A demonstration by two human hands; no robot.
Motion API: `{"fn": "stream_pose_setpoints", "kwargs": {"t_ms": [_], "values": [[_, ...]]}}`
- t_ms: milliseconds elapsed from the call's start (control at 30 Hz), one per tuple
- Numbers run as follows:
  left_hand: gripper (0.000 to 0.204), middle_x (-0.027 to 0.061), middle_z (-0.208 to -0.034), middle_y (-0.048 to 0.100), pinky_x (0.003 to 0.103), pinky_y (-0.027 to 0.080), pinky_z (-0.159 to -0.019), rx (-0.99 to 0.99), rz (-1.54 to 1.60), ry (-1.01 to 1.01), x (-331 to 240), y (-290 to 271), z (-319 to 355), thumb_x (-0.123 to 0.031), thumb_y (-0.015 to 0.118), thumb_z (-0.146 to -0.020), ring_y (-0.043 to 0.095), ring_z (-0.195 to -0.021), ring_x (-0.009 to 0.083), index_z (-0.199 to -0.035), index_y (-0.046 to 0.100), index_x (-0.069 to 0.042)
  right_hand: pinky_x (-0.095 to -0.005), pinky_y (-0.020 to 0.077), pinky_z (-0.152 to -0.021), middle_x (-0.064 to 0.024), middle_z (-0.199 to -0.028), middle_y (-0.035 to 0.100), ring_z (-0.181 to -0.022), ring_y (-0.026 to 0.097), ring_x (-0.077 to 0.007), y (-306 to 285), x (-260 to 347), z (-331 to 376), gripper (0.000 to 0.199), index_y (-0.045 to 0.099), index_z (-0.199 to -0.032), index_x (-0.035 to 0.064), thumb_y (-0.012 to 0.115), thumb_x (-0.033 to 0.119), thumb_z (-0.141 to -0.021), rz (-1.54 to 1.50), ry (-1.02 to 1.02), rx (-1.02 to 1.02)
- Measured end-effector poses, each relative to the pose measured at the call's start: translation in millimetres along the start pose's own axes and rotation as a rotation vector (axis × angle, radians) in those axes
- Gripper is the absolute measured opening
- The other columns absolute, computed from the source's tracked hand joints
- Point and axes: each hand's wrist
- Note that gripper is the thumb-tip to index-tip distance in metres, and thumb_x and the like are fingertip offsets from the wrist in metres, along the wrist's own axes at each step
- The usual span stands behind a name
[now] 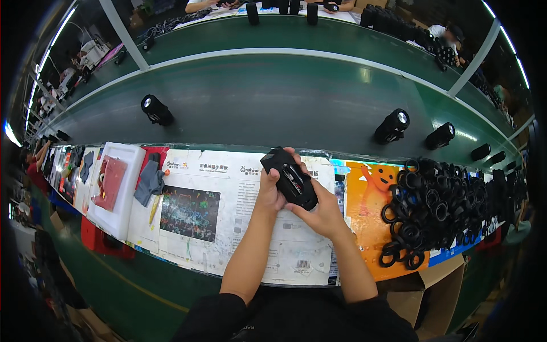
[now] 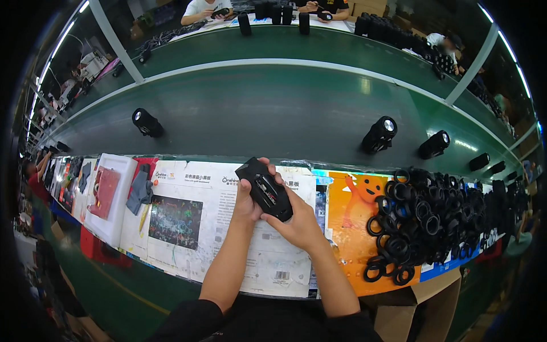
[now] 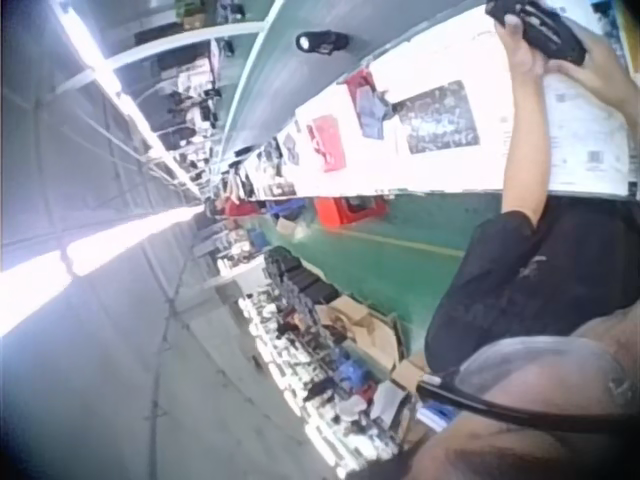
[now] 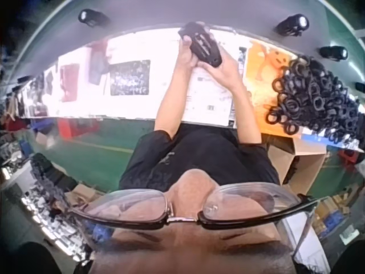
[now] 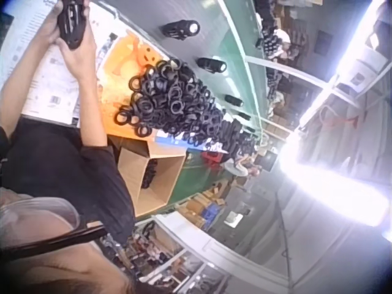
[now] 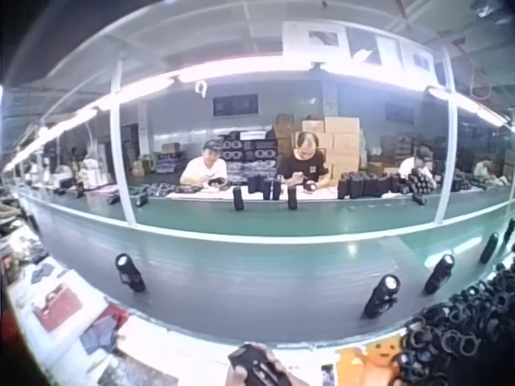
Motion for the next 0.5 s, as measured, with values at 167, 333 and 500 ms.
{"fn": "stream_pose_setpoints", "kwargs": {"t_ms": [167, 333, 500], "values": [[0.079, 0.0120, -0.116, 0.066, 0.044, 0.063, -0.095, 0.008, 0.051, -0.073, 10, 6, 2, -0.051, 0.091, -0.085, 0.071, -0.107, 0.0288, -0.137, 0.055, -0.004, -0.0382, 0.0580, -0.096, -0.0200, -0.117, 0.076, -0.107, 0.076, -0.0316, -13, -5, 2, 0.070, 0.062, -0.138, -0.0029, 0.092, 0.031, -0.085, -0.108, 0.083, 0.059], [0.073, 0.0128, -0.115, 0.068, 0.041, 0.062, -0.094, -0.027, -0.069, -0.040, 17, 15, 6, -0.048, 0.088, -0.088, 0.071, -0.108, 0.0279, -0.137, 0.055, -0.004, -0.0355, 0.0576, -0.093, -0.0170, -0.113, 0.077, -0.103, 0.075, -0.0251, -14, -11, 7, 0.066, 0.064, -0.134, -0.0028, 0.093, 0.032, -0.085, -0.180, 0.088, 0.033], [0.070, 0.0132, -0.114, 0.069, 0.041, 0.062, -0.094, -0.023, -0.205, -0.059, 18, 19, 8, -0.045, 0.088, -0.089, 0.072, -0.107, 0.0270, -0.136, 0.056, -0.004, -0.0344, 0.0575, -0.092, -0.0155, -0.110, 0.078, -0.101, 0.075, -0.0222, -10, -28, 10, 0.065, 0.066, -0.131, -0.0032, 0.093, 0.033, -0.085, -0.284, 0.129, 0.017]]}}
Point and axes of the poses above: each hand's wrist, its own z-axis away from the middle knuckle, its own y-axis out of the palm, x = y × z
